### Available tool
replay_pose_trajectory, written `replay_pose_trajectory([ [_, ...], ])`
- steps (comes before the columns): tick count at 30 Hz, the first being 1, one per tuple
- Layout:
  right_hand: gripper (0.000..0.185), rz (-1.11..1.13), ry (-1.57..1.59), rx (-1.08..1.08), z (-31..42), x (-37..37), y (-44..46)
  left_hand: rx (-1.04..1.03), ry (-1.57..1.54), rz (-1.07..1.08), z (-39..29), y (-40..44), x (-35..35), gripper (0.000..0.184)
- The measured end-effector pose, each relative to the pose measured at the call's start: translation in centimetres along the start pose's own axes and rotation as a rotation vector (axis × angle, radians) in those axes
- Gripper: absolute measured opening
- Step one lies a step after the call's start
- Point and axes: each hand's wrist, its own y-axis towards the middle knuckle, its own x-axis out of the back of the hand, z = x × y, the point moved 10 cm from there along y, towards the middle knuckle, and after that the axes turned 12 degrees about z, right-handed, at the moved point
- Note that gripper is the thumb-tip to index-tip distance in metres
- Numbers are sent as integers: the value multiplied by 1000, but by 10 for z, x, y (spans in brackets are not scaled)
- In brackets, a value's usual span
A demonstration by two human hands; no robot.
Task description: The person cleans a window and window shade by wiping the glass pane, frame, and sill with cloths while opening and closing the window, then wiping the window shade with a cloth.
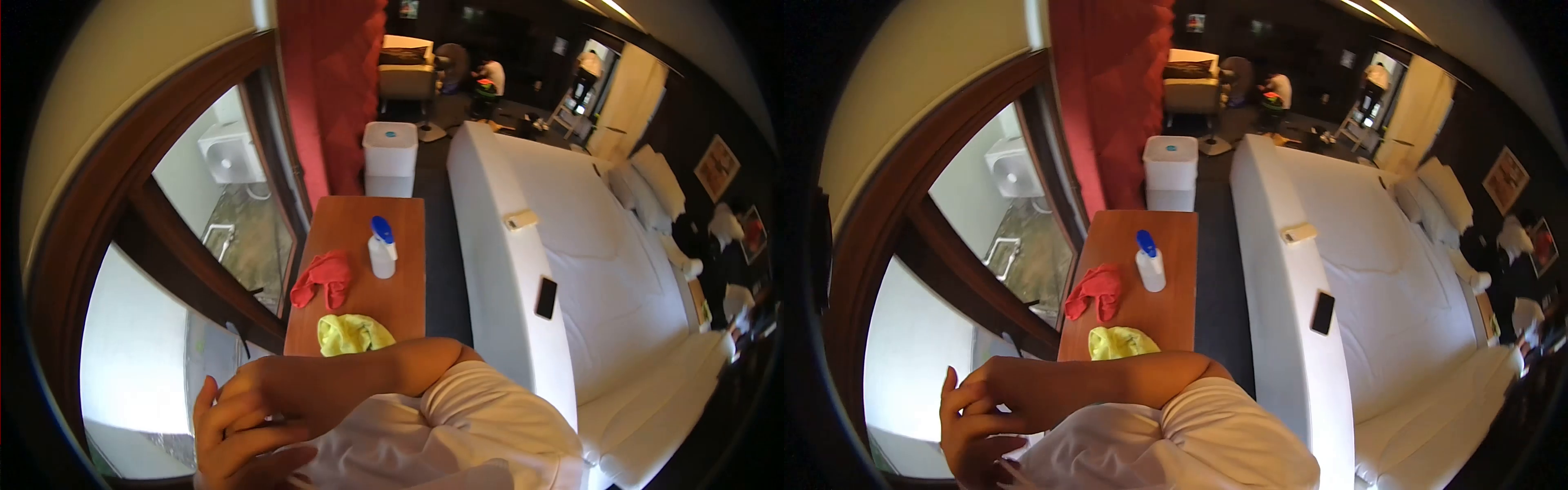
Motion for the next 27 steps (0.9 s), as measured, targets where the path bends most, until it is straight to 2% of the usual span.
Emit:
replay_pose_trajectory([
  [1, 19, 24, -30, -87, 4, 3, -10, -212, -39, -145, -25, 7, 12, 29],
  [4, 29, -163, -346, -34, 42, 28, -49, -294, -770, 16, -33, 39, 22, 12],
  [5, 30, -184, -386, -96, 53, 37, -59, -287, -914, 53, -28, 41, 16, 13],
  [7, 30, -327, -389, -38, 100, 50, -93, -263, -1202, 132, -15, 42, 2, 21],
  [8, 31, -215, -236, 159, 117, 40, -102, -246, -1347, 174, -12, 44, -6, 25],
  [9, 32, -163, -225, 278, 130, 34, -107, -242, -1316, 141, -15, 53, -5, 36],
  [10, 34, -104, -208, 396, 144, 28, -113, -194, -1417, 127, -12, 56, -10, 38],
  [12, 33, -102, -348, 434, 157, 17, -111, -78, -1609, 85, -5, 58, -21, 43],
  [14, 32, -95, -381, 421, 159, 11, -109, -192, -1603, 36, -9, 65, -15, 40],
  [16, 31, -138, -318, 314, 155, 21, -105, -282, -1681, 51, -8, 65, -11, 34],
  [20, 35, -213, -319, 366, 141, 40, -100, -564, -1893, 82, -2, 56, 10, 24],
  [22, 35, -192, -177, 330, 135, 46, -86, -686, -1980, 80, -1, 50, 23, 19],
  [24, 36, -214, -2, 461, 115, 31, -128, -941, -1790, 164, -24, 38, 38, 6],
  [25, 38, -234, -47, 603, 127, 41, -119, -1066, -1746, 363, -33, 34, 36, 18],
  [26, 39, -254, -94, 744, 138, 50, -112, -1062, -1745, 394, -32, 33, 36, 18],
  [27, 40, -236, -64, 674, 131, 54, -93, -1018, -1756, 375, -30, 31, 37, 19],
])
